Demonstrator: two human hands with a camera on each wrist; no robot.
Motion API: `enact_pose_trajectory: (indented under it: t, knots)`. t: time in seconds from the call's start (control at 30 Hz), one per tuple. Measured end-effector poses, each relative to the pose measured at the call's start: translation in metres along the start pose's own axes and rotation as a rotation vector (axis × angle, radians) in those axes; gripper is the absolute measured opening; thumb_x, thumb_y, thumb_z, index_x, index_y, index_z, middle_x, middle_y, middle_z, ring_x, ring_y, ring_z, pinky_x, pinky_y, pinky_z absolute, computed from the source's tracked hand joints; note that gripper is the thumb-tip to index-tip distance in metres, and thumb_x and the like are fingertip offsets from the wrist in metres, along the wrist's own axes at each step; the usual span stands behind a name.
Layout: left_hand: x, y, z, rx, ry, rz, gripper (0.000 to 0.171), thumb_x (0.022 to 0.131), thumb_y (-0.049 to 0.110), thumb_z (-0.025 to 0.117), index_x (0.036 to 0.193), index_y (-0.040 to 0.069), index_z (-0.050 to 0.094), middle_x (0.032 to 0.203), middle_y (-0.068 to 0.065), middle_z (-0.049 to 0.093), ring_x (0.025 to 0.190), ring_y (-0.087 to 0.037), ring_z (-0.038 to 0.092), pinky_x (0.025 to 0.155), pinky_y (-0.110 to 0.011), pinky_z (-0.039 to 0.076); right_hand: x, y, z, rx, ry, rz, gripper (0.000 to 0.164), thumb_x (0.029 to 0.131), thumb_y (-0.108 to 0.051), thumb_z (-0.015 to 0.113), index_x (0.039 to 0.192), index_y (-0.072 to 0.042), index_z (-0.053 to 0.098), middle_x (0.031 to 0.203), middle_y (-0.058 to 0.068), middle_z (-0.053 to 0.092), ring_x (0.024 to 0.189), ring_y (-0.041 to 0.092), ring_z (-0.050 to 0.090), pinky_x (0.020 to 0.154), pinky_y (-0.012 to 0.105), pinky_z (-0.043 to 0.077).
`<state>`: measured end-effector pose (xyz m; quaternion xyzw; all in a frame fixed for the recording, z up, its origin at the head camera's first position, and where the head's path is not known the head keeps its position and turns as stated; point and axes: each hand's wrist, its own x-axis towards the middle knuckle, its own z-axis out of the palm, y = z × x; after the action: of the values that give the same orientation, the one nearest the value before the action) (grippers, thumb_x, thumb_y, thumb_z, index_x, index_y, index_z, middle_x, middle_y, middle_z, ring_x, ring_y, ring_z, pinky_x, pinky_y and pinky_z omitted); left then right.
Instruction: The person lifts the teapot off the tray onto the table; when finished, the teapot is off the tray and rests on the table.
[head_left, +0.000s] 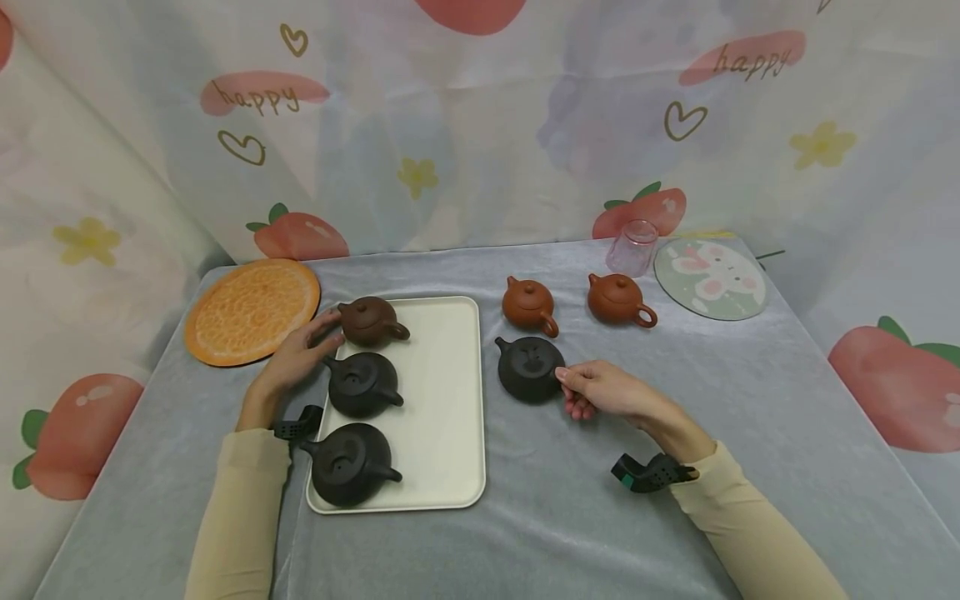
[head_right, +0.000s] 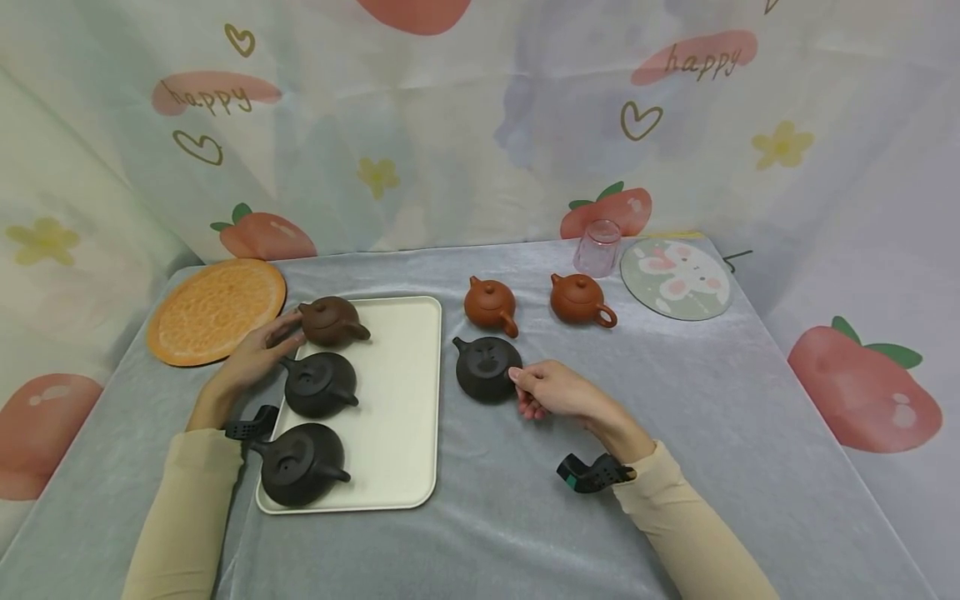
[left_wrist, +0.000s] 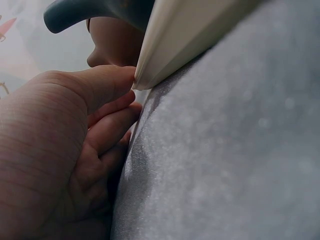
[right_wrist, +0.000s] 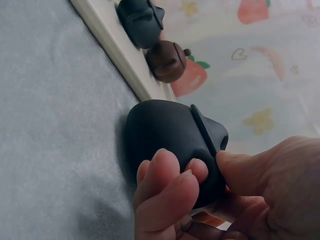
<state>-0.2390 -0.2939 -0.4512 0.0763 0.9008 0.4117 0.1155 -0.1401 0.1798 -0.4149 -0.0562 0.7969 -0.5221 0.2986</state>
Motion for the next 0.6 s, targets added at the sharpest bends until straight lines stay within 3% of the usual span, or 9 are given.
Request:
enact_pose_trajectory:
  t: [0.6]
  knots:
    - [0.0012, 0.0013, 0.0007, -0.003, 0.002, -0.005, 0.068, 0.099, 0.038, 0.056, 0.154, 0.008, 0.029, 0.158, -0.018, 0.029, 0.147, -0.038, 0.021, 0.116, -0.058, 0.02, 0.0025, 0.0037, -0.0051, 0.029, -0.032, 0.033, 0.042, 0.106, -0.032, 0.042, 0.08, -0.002, 0.056, 0.072, 0.003, 0.06, 0.062, 0.01, 0.057, 0.057, 0.024, 0.049]
